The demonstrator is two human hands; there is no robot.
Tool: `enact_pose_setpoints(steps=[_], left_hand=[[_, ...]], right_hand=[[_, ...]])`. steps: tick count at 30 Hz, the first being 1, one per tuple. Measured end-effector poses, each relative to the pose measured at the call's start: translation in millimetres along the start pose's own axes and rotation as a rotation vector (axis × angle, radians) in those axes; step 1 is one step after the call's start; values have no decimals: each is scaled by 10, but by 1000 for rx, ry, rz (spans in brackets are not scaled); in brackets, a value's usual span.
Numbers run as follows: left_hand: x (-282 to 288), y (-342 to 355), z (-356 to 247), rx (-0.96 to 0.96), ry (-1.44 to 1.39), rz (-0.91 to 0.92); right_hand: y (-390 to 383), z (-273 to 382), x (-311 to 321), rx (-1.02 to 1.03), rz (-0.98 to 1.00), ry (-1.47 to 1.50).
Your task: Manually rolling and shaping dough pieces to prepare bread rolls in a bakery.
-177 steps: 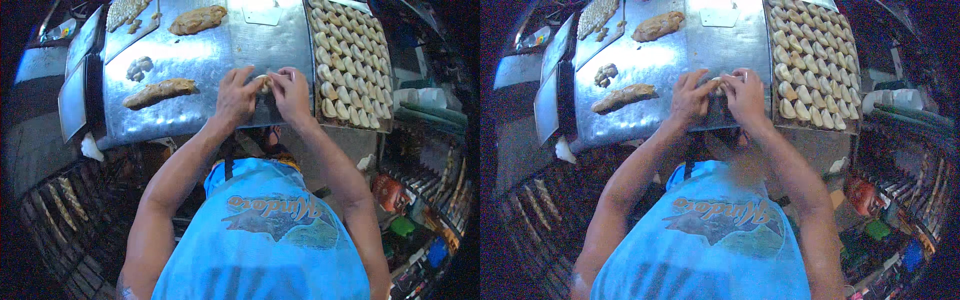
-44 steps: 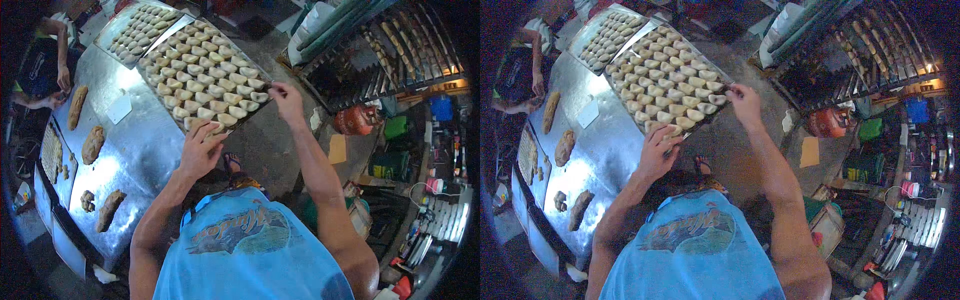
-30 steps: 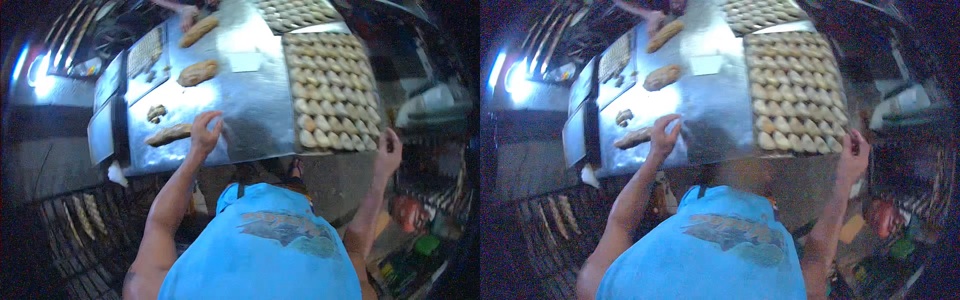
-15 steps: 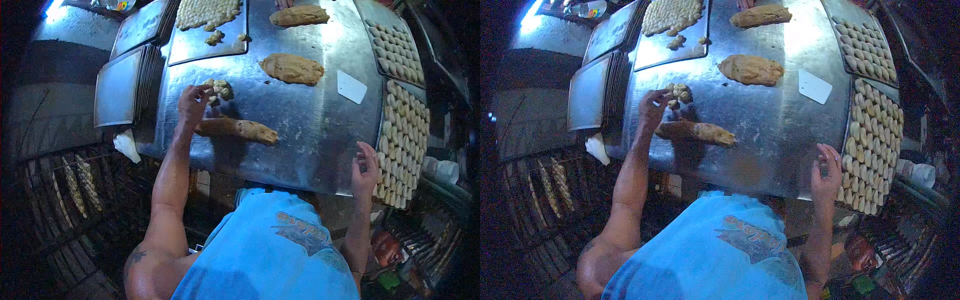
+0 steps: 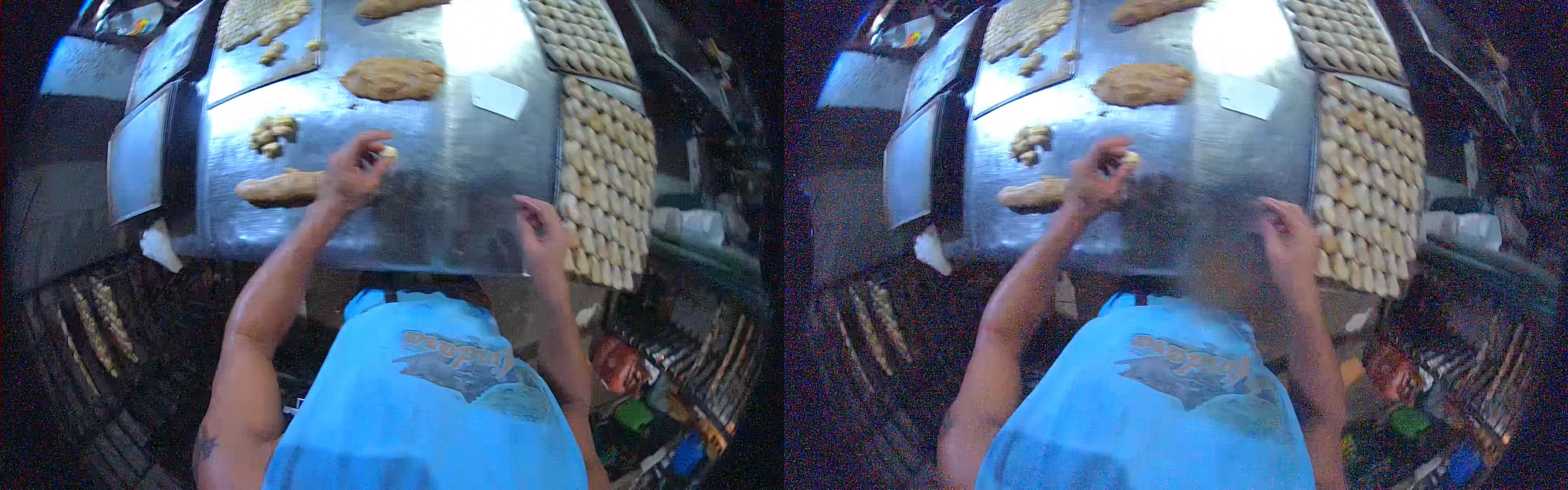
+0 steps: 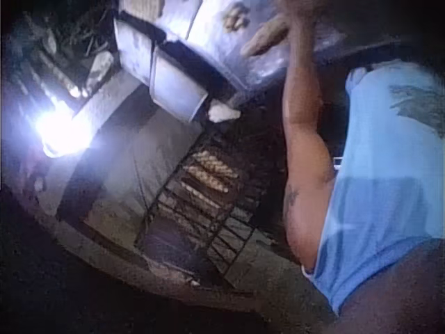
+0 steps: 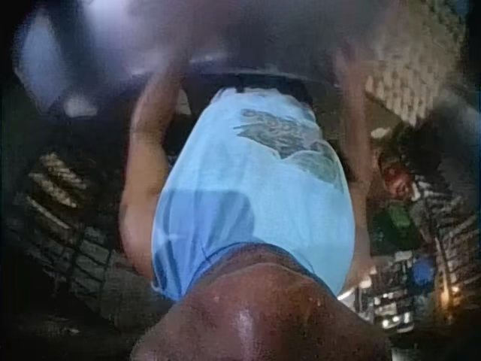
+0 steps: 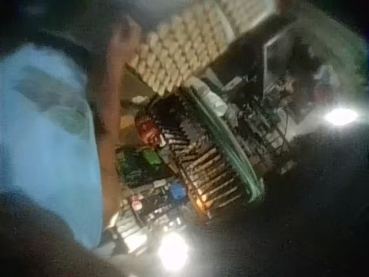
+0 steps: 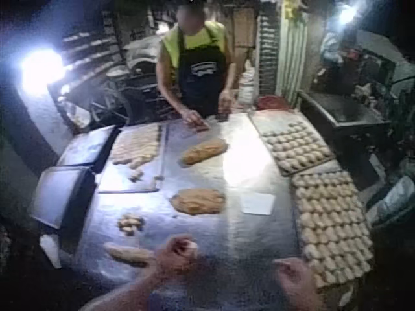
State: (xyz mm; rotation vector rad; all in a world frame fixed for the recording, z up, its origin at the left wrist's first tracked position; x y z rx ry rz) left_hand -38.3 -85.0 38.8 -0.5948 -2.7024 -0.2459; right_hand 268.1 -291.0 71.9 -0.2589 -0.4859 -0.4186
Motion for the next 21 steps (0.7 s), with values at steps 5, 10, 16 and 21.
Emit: enact_pose_setpoints(steps=[5, 10, 16, 21], left_hand=[[-1496, -273, -537, -290, 580, 86], [-1568, -444, -525, -349, 501, -37], [-1455, -541, -500, -460, 734, -8], [-1484, -866, -510, -470, 888, 203]], right_hand=[[157, -240, -232, 127, 47, 39], [204, -260, -367, 229, -78, -338], [182, -209, -388, 344, -94, -426], [-146, -261, -333, 526, -191, -694]])
Point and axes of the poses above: each hand's wrist, its own y-axis towards the middle knuckle, its own x-axis out of the back of the hand, z = x × y, the point moved 3 cm from there along y, towards the middle knuckle, and after that the axes turned 7 degrees about -x, right-handed, at the moved point
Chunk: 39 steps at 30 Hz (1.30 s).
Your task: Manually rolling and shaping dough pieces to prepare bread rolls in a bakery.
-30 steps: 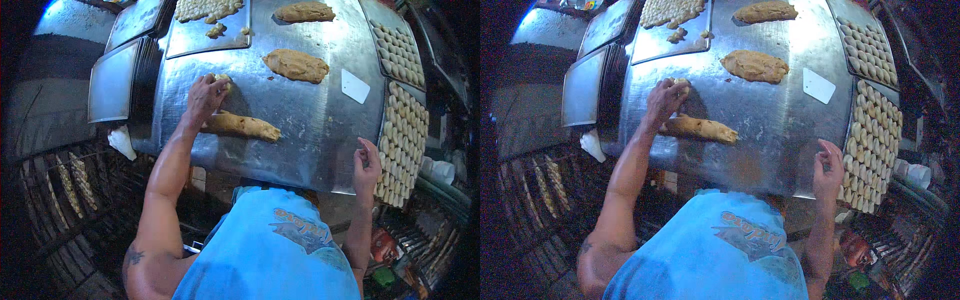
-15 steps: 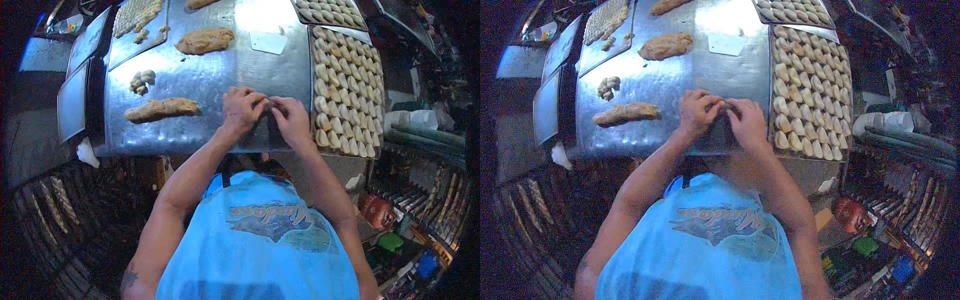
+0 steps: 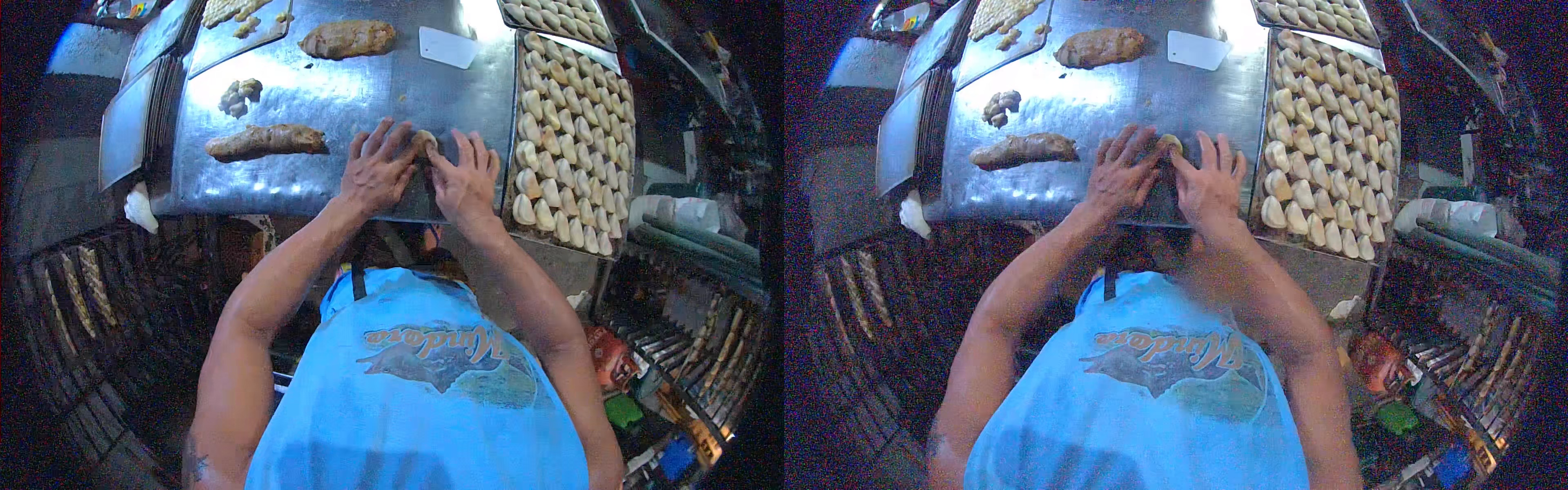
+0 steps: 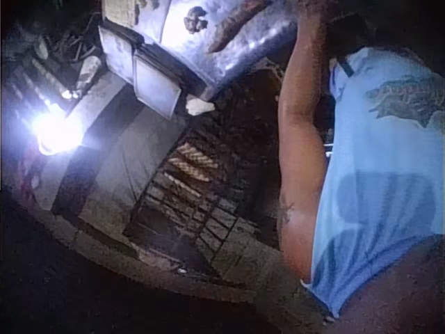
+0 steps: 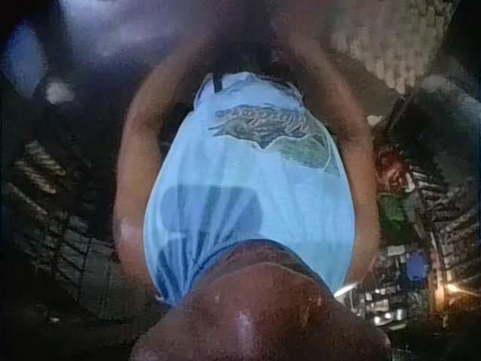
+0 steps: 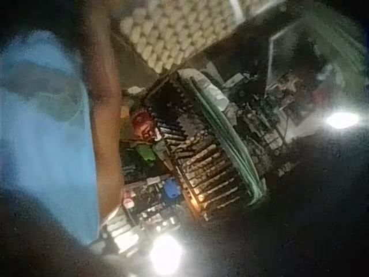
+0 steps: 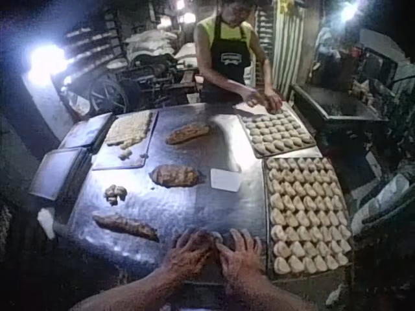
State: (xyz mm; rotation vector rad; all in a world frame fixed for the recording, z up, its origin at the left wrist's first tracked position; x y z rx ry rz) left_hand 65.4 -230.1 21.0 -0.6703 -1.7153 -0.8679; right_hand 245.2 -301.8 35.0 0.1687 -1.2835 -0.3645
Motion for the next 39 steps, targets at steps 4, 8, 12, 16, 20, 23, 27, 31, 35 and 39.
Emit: enact_pose_setpoints(steps=[4, 8, 12, 16, 20, 23, 27, 31, 35, 39], left_hand=[[-112, -123, 7, -92, 7, 146], [25, -95, -36, -87, -40, 91], [130, -103, 167, -47, 9, 56], [372, -352, 1107, -112, -372, -56], [559, -868, 2042, 127, -217, -254], [618, -890, 2264, 95, -256, -190], [559, -979, 2366, 81, -354, -213], [575, -1009, 2378, 65, -406, -231], [551, -1006, 2326, 41, -382, -266], [543, -945, 2295, 36, -328, -222]], right_hand=[[429, -13, -116, -260, 299, 225], [926, 116, -548, -239, -18, 138], [1063, 227, -719, -84, -107, -267], [1187, 575, -648, -41, -15, -308], [862, 1494, -848, 33, 257, 317], [824, 1951, -1001, -4, 235, 322], [812, 2049, -1102, 40, 210, 242], [869, 2044, -1108, 39, 250, 296], [920, 2161, -1072, 103, 239, 174], [924, 1943, -950, 148, 356, 137]])
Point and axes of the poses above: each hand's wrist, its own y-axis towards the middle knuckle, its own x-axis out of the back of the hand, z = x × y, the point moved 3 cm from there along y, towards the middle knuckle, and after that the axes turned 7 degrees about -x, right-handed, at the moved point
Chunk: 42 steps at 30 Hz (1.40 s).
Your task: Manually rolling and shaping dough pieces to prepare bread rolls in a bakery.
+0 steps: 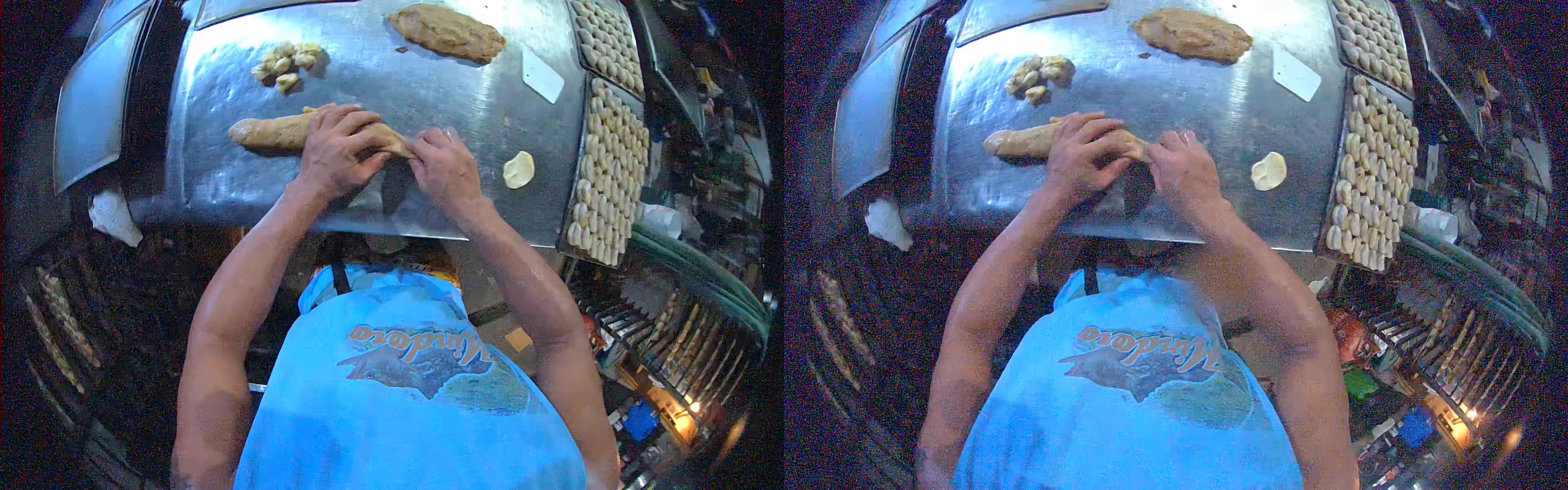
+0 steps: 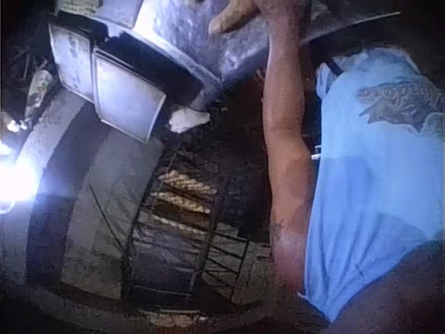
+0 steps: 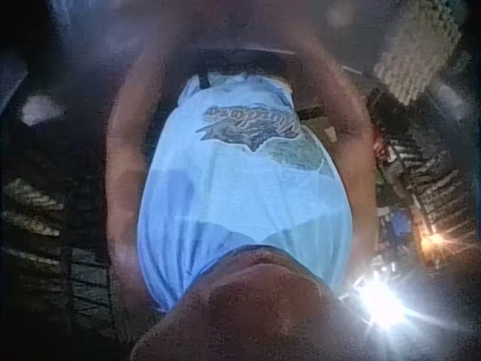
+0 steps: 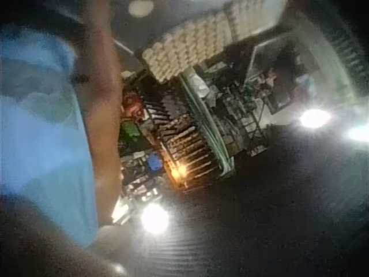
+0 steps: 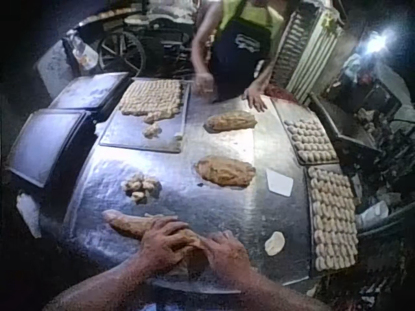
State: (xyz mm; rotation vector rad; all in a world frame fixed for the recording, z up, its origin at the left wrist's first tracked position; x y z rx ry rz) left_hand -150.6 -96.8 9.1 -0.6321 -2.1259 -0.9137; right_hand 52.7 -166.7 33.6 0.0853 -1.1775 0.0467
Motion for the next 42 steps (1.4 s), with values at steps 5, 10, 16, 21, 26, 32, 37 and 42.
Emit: enact_pose_setpoints(steps=[5, 10, 16, 21, 26, 32, 37, 42], left_hand=[[33, 134, -443, 79, 87, -62], [-705, 666, -1158, -31, -73, -46], [-1379, 1196, -1506, -27, -45, 123], [-1385, 1385, -1426, 55, -100, 428], [-1323, 1626, -1427, 15, -122, 552], [-1165, 1505, -1377, -193, -272, 539], [-1044, 1221, -1372, 370, -1024, 291], [-1069, 1041, -1451, 600, -1346, 245]], right_hand=[[-589, -725, 534, -429, -72, 428], [-1026, -1479, 586, -685, -264, 860], [-978, -1685, 789, -369, -247, 405], [-1086, -1900, 802, -546, -265, 527], [-1073, -1909, 742, -437, -105, 754], [-1187, -1588, 813, -330, -227, 342], [-1158, -1414, 725, -686, -163, 1106], [-1096, -1162, 836, -801, -256, 1153]])
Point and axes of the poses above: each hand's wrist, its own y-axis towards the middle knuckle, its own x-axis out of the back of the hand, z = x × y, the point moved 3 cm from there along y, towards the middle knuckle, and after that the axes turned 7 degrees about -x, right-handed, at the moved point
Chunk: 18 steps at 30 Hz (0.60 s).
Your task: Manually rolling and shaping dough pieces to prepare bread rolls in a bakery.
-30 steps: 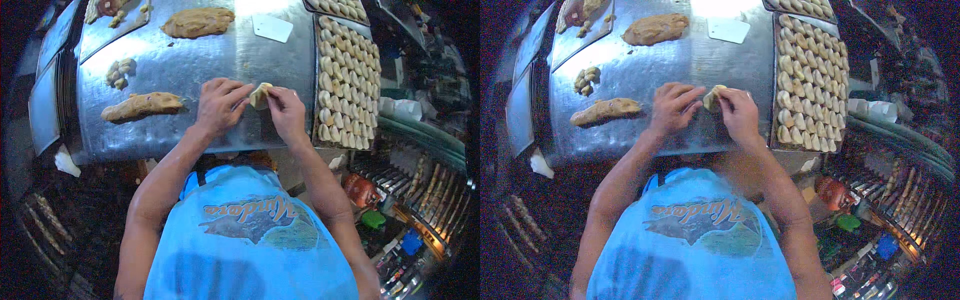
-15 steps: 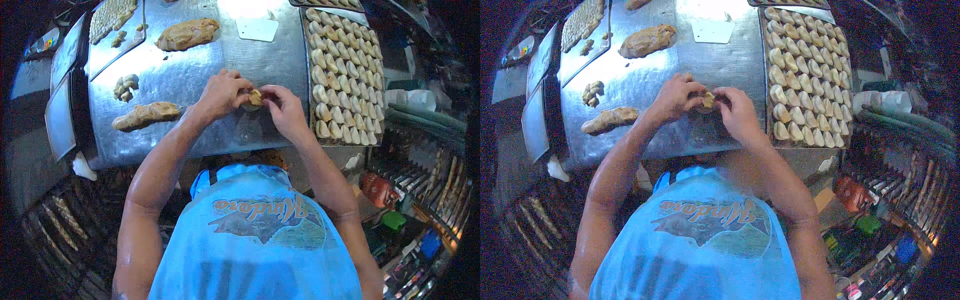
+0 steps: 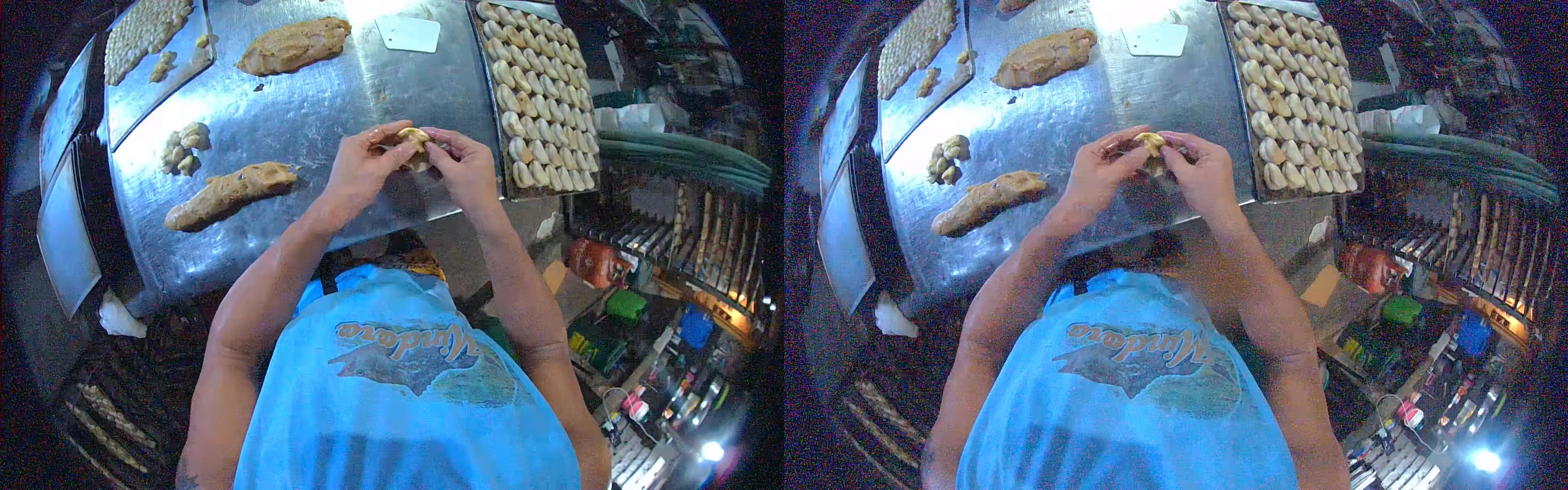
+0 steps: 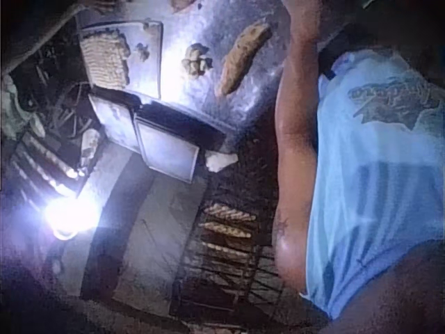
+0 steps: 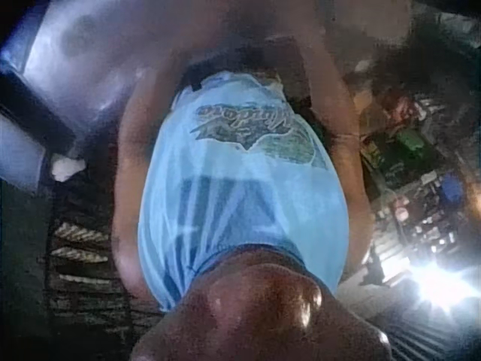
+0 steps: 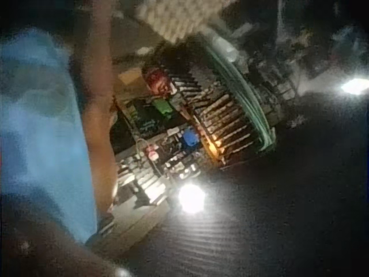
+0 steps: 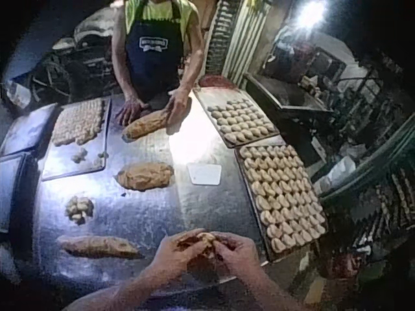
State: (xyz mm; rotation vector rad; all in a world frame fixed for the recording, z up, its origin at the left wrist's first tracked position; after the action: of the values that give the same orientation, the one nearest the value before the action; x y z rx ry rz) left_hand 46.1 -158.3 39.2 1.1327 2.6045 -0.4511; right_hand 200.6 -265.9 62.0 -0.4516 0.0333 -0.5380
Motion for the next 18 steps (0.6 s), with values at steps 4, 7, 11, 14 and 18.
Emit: enact_pose_setpoints(steps=[4, 7, 11, 14, 18], left_hand=[[-111, 28, 3, 36, 93, -57], [-171, 145, 227, -201, 111, -94], [-348, 239, 218, -174, 416, -148], [-412, 297, 241, 91, 455, -213], [-417, 219, 298, -75, 767, -122]], right_hand=[[-66, 11, 58, -84, 54, 72], [-28, -60, 80, -10, -16, 57], [29, -213, 264, 104, -94, -249], [106, -293, 405, 177, -47, -317], [307, -227, 620, 207, 18, -461]])
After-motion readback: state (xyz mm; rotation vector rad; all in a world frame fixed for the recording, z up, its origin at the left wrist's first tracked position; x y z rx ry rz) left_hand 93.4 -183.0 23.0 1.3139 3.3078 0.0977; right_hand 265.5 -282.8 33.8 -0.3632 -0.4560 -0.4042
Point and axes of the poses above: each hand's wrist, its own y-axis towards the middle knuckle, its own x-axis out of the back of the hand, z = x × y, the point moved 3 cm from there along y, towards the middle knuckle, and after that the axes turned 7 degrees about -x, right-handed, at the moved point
